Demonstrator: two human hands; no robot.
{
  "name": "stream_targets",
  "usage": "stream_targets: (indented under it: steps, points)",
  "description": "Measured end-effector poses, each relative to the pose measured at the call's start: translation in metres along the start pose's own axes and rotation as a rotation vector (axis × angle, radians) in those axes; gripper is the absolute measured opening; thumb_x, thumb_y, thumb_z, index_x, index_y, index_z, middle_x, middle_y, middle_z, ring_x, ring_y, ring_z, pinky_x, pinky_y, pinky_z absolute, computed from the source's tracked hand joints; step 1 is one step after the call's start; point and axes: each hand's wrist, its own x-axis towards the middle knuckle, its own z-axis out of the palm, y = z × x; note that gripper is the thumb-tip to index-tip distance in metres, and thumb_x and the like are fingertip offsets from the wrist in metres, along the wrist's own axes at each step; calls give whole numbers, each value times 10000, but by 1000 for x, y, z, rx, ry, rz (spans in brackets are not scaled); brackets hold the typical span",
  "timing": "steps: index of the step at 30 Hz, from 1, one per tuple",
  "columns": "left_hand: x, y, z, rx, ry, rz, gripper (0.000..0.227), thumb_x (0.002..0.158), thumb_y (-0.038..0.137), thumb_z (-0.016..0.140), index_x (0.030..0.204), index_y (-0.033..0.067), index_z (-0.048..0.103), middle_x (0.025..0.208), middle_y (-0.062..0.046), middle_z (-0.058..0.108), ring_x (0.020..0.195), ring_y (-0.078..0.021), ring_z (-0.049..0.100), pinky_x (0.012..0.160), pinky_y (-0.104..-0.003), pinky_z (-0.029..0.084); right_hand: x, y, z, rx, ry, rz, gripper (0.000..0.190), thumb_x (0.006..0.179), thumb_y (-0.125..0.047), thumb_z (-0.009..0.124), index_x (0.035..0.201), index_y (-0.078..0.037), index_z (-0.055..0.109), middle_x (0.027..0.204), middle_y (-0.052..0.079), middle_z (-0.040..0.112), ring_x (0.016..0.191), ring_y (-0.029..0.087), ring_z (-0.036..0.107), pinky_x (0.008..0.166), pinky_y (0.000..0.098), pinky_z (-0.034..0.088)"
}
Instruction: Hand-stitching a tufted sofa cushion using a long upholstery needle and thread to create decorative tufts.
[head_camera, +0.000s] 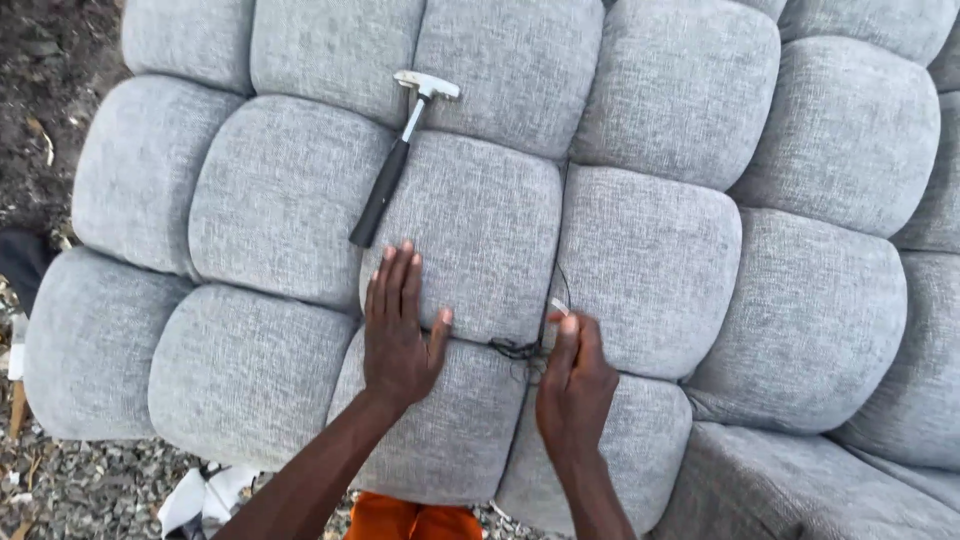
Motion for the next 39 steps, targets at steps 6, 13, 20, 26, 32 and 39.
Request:
stream_targets:
  steps: [6, 13, 20, 26, 32, 39]
  points:
    - [4, 1, -2, -44, 6, -4, 705, 1035, 294, 488, 1615, 26, 190, 1711, -176, 201, 1618, -358, 136, 1312, -570, 171, 35, -7, -18, 37, 72, 92, 302, 1101, -243, 409, 1165, -124, 679, 537, -35, 422, 462, 74, 346, 446, 291, 250]
    - [6, 0, 1, -36, -22, -37, 723, 1012, 300, 486, 1620, 46, 188, 1716, -155, 194, 1618, -349, 141, 1311, -557, 169, 79, 5, -16, -1, 135, 23, 246, 1085, -190, 475, 1130, -84, 692, 647, -11, 516, 482, 80, 362, 440, 287, 274]
    - [7, 0, 3, -45, -30, -71, 723, 999, 323, 474, 1616, 59, 205, 1715, -138, 212, 1619, -319, 150, 1319, -546, 156, 135, 1, -2, -77, 160, -136, 219, 1082, -130, 464, 1139, -53, 662, 565, -22, 489, 419, 72, 327, 391, 297, 235]
    - [9, -1, 4, -79, -22, -100, 735, 975, 313, 489, 1610, 56, 222, 1717, -137, 219, 1619, -313, 164, 1318, -539, 153, 195, 16, 13, -313, 103, -364, 172, 1096, -117, 468, 1160, -49, 612, 497, -33, 394, 375, 101, 300, 371, 320, 236]
    - [6, -7, 10, -115, -32, -147, 747, 954, 339, 514, 1597, 57, 259, 1708, -131, 251, 1614, -311, 189, 1307, -536, 168, 247, 40, 27, -552, -71, -603, 169, 1060, -111, 538, 1206, -59, 605, 656, 84, 648, 381, 212, 502, 404, 370, 391]
    - [0, -11, 13, -111, -56, -173, 766, 959, 380, 502, 1611, 71, 246, 1724, -103, 227, 1624, -272, 149, 1328, -499, 143, 260, 58, 29, -658, -152, -652, 158, 1088, -149, 514, 1218, -99, 589, 521, 40, 506, 378, 204, 449, 403, 377, 352]
